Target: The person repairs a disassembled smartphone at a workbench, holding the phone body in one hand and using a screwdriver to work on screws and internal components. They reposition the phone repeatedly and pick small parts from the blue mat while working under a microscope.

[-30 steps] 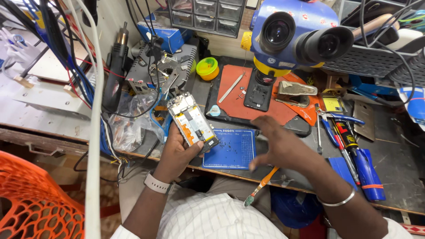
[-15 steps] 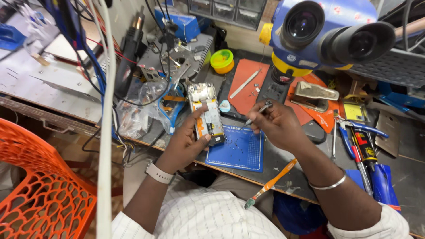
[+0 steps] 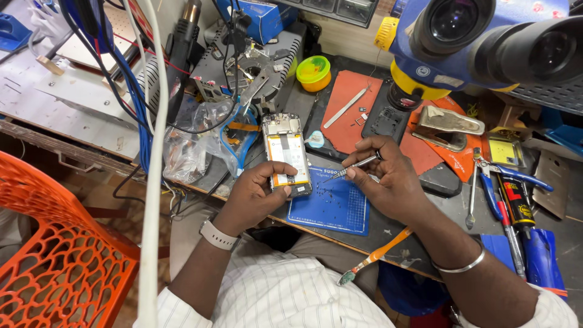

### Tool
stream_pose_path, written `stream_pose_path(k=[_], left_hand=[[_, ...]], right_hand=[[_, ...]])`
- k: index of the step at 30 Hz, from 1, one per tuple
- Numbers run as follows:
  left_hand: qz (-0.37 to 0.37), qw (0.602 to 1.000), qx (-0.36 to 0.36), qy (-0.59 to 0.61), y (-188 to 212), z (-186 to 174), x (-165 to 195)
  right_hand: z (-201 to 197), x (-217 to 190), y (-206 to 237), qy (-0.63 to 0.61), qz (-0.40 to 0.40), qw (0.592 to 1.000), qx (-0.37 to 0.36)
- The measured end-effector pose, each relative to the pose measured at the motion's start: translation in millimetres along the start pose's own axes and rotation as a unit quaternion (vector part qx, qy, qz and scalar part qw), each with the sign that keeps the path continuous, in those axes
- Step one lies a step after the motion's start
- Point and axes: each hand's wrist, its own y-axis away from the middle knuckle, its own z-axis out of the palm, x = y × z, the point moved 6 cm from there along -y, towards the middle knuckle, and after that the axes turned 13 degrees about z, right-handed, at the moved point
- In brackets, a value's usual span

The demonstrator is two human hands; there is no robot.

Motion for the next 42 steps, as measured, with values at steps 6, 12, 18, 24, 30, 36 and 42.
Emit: stream_pose_path(k=[6, 12, 18, 24, 30, 36, 42], left_hand=[[-0.032, 0.999, 0.001, -0.038, 2.4, -1.8, -0.8], [-0.022, 0.999, -0.007, -0.026, 1.9, -0.4, 2.1], [-0.040, 0.997, -0.012, -0.061, 1.4, -2.7, 1.9], [-0.031, 0.999, -0.009, -0.040, 0.4, -1.2, 2.5], [-0.026, 0.999, -0.009, -0.044, 0.2, -1.8, 3.8], [-0.018, 0.999, -0.010, -0.031, 0.9, -1.0, 3.8], [-0.026, 0.997, -0.007, -0.071, 1.0, -1.5, 1.2]], right_hand=[[1.4, -1.6, 0.7, 0.058, -0.018, 0.998, 0.029], [0.3, -7.4, 1.6, 0.090, -0.036, 0.994, 0.048], [-0.9, -8.1, 1.5, 0.099, -0.032, 0.993, 0.050], [-3.2, -8.2, 0.4, 0.109, -0.028, 0.992, 0.049], [-0.5, -8.7, -0.4, 0.108, -0.029, 0.993, 0.038], [-4.2, -8.9, 1.0, 0.119, -0.035, 0.991, 0.052], [-2.6, -8.4, 0.5, 0.107, -0.032, 0.993, 0.038]])
